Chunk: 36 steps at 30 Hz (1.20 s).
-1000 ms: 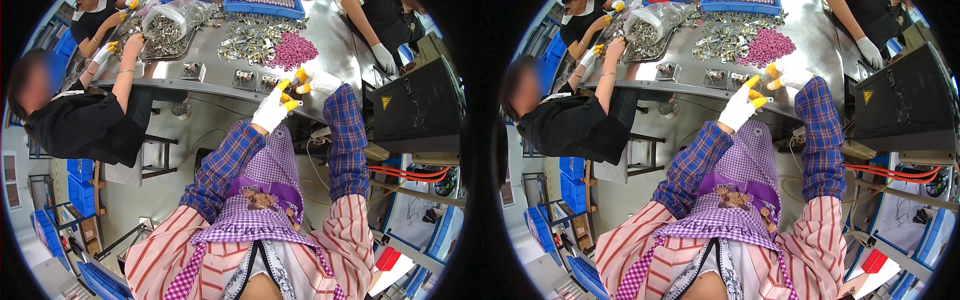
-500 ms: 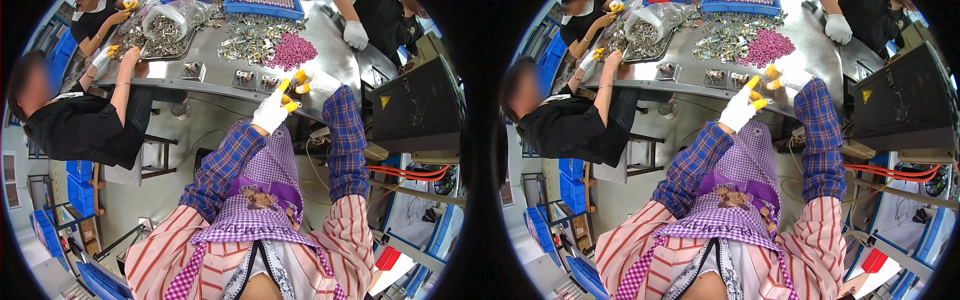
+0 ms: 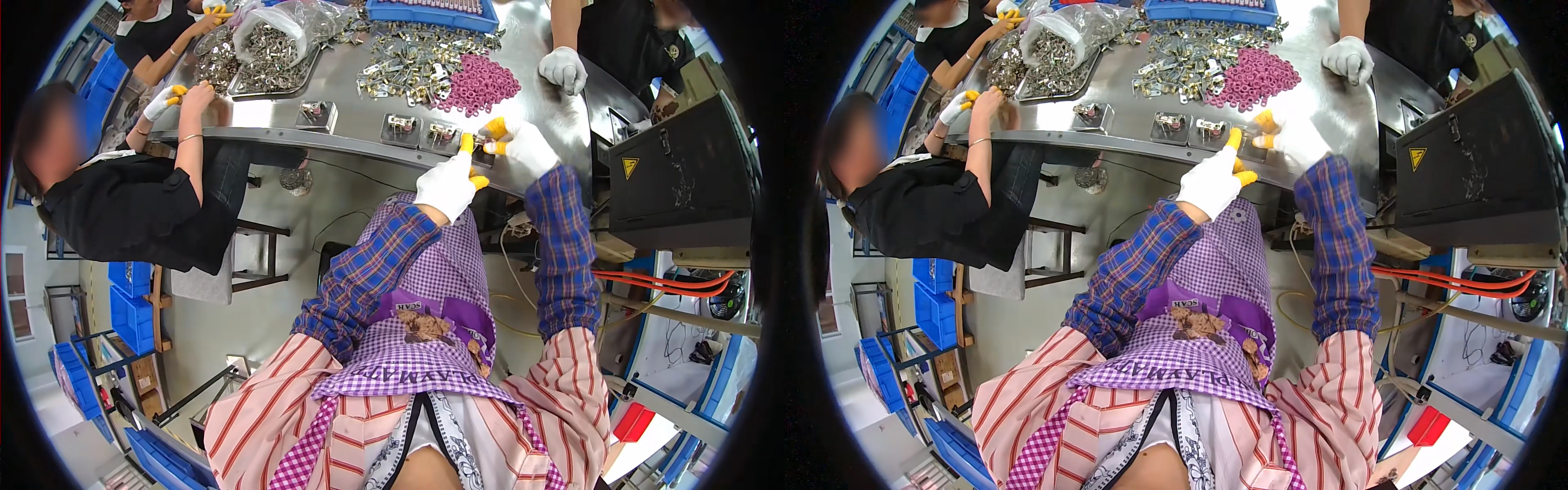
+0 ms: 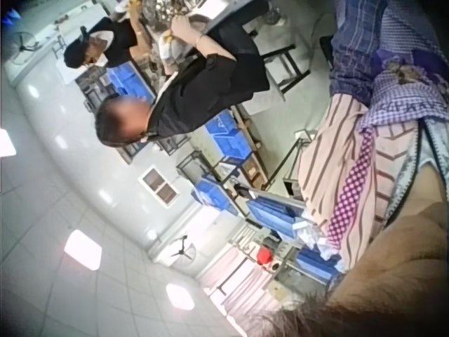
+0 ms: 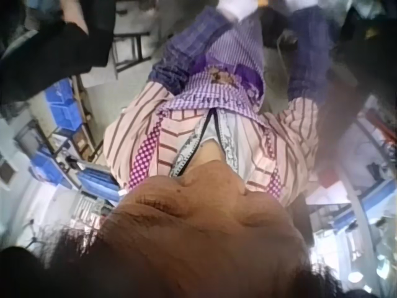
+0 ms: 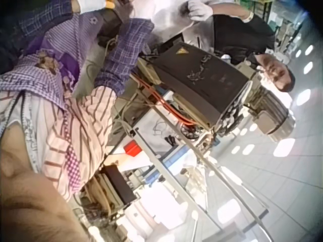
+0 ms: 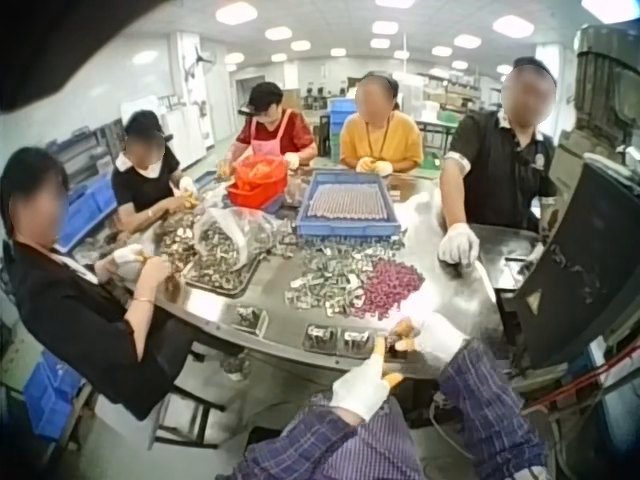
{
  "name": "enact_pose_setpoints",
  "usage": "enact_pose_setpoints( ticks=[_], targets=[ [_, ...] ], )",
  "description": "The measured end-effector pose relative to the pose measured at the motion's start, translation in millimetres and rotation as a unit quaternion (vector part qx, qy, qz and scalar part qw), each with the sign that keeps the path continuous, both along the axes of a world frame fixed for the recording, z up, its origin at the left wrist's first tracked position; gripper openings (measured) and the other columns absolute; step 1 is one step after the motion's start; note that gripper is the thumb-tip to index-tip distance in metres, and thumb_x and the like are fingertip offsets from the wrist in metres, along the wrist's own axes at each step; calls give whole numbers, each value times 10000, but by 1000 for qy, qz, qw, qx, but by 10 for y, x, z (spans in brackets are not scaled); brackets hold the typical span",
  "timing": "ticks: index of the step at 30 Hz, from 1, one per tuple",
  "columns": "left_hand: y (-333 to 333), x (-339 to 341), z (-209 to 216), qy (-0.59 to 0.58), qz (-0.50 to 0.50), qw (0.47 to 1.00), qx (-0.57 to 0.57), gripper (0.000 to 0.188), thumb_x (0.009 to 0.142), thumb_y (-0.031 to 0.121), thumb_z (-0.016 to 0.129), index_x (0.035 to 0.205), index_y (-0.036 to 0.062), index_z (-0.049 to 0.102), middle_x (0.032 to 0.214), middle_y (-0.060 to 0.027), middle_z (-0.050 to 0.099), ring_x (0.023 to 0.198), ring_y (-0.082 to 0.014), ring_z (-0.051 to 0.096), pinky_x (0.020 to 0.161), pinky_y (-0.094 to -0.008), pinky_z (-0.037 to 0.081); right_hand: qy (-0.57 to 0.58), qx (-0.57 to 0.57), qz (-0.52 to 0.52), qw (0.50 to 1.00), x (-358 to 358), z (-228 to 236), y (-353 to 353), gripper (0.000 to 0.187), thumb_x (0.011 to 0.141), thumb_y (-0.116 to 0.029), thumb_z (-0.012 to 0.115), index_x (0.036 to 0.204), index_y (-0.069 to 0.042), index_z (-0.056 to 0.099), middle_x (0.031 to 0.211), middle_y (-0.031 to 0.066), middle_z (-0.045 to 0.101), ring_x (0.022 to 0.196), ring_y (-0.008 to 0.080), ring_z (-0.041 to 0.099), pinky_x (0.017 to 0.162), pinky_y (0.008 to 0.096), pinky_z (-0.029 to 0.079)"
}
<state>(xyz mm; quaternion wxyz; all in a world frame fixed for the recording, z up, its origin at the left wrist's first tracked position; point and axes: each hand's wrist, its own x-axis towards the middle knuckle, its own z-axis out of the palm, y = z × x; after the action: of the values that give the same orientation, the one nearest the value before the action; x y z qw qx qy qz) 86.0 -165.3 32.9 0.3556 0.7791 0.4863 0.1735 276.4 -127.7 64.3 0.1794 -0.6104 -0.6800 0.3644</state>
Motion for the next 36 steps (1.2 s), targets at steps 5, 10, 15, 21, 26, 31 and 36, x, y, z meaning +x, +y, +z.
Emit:
enact_pose_setpoints(
  ticks=[5, 10, 15, 21, 26, 31, 36],
  targets=[
    [53, -3, -68, 77, -41, 992, 90, 557, 831, 292, 605, 1277, 0, 446, 906, -147, 659, 756, -313, 642, 660, -374, 492, 86, 78, -135, 984, -57, -243, -291, 224, 752, 11, 689, 972, 34, 654, 937, 85, 641, 797, 167, 598, 761, 247, 487],
    [196, -94, 56, 169, -113, 974, 102, 541, 828, 314, 599, 1266, 28, 460, 911, -124, 665, 780, -300, 644, 690, -360, 492, 67, 105, -151, 981, -103, -235, -337, 216, 755, -24, 702, 964, 14, 665, 927, 86, 644, 769, 170, 602, 726, 252, 495],
    [277, -143, 450, 120, -68, 985, 104, 479, 824, 316, 592, 1230, 78, 503, 927, -99, 671, 813, -281, 641, 723, -326, 485, 32, 112, -161, 980, -197, -150, -335, 240, 757, -40, 707, 988, 2, 660, 927, 96, 643, 768, 179, 600, 707, 259, 496],
    [478, 52, 337, -30, 17, 972, 232, 195, 803, 284, 588, 927, 139, 628, 824, -58, 660, 766, -260, 622, 682, -363, 432, 94, 91, -218, 967, -300, -73, -342, 267, 759, -61, 714, 1011, -2, 647, 922, 104, 641, 758, 187, 596, 684, 263, 494],
    [602, 192, 191, 113, 28, 933, 340, 142, 775, 281, 585, 800, 155, 645, 764, -37, 641, 727, -229, 593, 679, -365, 387, 85, 114, -193, 971, -239, -192, -398, 313, 726, -62, 730, 1023, -15, 645, 939, 102, 642, 780, 198, 599, 706, 272, 496],
    [659, 209, 131, 122, -21, 905, 408, 137, 739, 268, 580, 784, 158, 648, 760, -43, 609, 683, -232, 553, 665, -371, 405, 44, 179, -145, 972, -124, -288, -427, 385, 669, -60, 755, 1037, -36, 645, 969, 94, 644, 819, 214, 606, 750, 286, 500],
    [607, 134, 250, 72, -51, 892, 443, 120, 706, 257, 584, 746, 157, 636, 707, -38, 603, 612, -237, 551, 607, -354, 423, -49, 334, -31, 941, -162, -521, -504, 547, 652, -190, 724, 1173, -83, 594, 1079, 99, 625, 1061, 266, 542, 904, 378, 452]
  ],
)
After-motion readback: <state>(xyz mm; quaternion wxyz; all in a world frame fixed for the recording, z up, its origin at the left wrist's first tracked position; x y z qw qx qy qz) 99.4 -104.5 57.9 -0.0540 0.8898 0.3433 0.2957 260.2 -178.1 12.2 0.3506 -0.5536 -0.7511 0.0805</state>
